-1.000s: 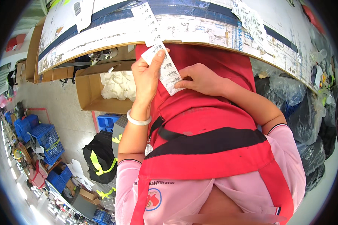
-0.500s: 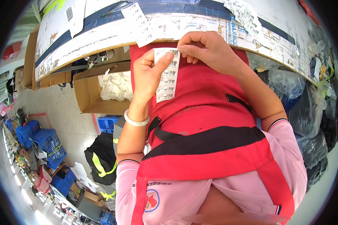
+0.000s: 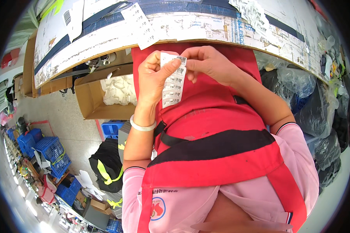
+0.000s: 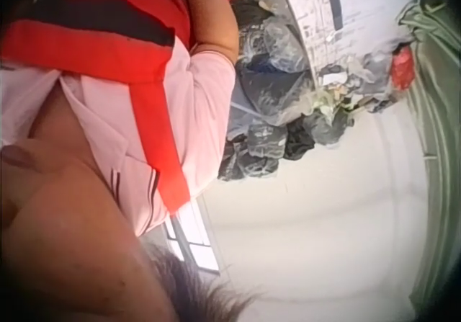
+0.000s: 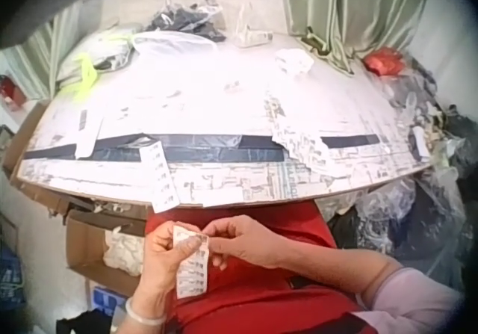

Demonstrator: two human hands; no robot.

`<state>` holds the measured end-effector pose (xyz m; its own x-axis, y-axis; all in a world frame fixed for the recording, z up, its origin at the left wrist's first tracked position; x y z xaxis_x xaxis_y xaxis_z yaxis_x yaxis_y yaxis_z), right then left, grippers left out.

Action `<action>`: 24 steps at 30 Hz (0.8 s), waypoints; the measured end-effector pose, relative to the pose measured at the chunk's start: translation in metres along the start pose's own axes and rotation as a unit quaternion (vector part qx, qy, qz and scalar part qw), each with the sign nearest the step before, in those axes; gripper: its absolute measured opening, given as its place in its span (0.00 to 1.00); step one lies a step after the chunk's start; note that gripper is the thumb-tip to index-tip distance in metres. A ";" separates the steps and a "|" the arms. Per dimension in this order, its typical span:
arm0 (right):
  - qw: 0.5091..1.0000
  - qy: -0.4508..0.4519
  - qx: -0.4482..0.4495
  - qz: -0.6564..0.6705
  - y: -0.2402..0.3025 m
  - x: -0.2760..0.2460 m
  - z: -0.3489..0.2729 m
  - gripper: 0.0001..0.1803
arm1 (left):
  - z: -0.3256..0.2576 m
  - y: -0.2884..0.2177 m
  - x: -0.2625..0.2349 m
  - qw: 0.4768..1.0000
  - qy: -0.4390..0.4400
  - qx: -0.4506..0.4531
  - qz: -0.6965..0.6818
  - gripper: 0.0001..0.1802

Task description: Peeling small white labels from a sticker sheet and applying them to other tags.

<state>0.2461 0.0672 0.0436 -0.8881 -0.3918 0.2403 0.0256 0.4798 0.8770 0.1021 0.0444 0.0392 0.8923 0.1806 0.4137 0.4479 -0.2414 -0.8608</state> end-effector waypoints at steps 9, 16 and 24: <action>0.983 -0.146 -0.082 -0.075 0.014 -0.022 0.001 0.10 | 0.013 0.005 0.002 0.995 -0.045 0.031 0.079 0.06; 0.928 -0.235 -0.228 -0.180 0.032 -0.057 0.017 0.08 | 0.019 0.032 -0.026 0.999 -0.012 -0.048 0.006 0.07; 0.871 -0.086 -0.268 -0.403 0.015 -0.017 0.006 0.03 | 0.023 0.065 -0.092 0.961 -0.122 -0.124 -0.215 0.14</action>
<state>0.2584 0.0861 0.0501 -0.7717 -0.2865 -0.5678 -0.4675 -0.3498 0.8118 0.0480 0.0343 -0.0617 0.5949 0.5260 0.6078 0.7994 -0.3078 -0.5159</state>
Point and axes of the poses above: each hand's wrist, its own z-axis towards the middle knuckle, its own x-axis out of the palm, y = z × x, the point moved 5 cm from there along z, towards the middle knuckle, and after that the axes turned 12 degrees about -y, right-handed, at the moved point
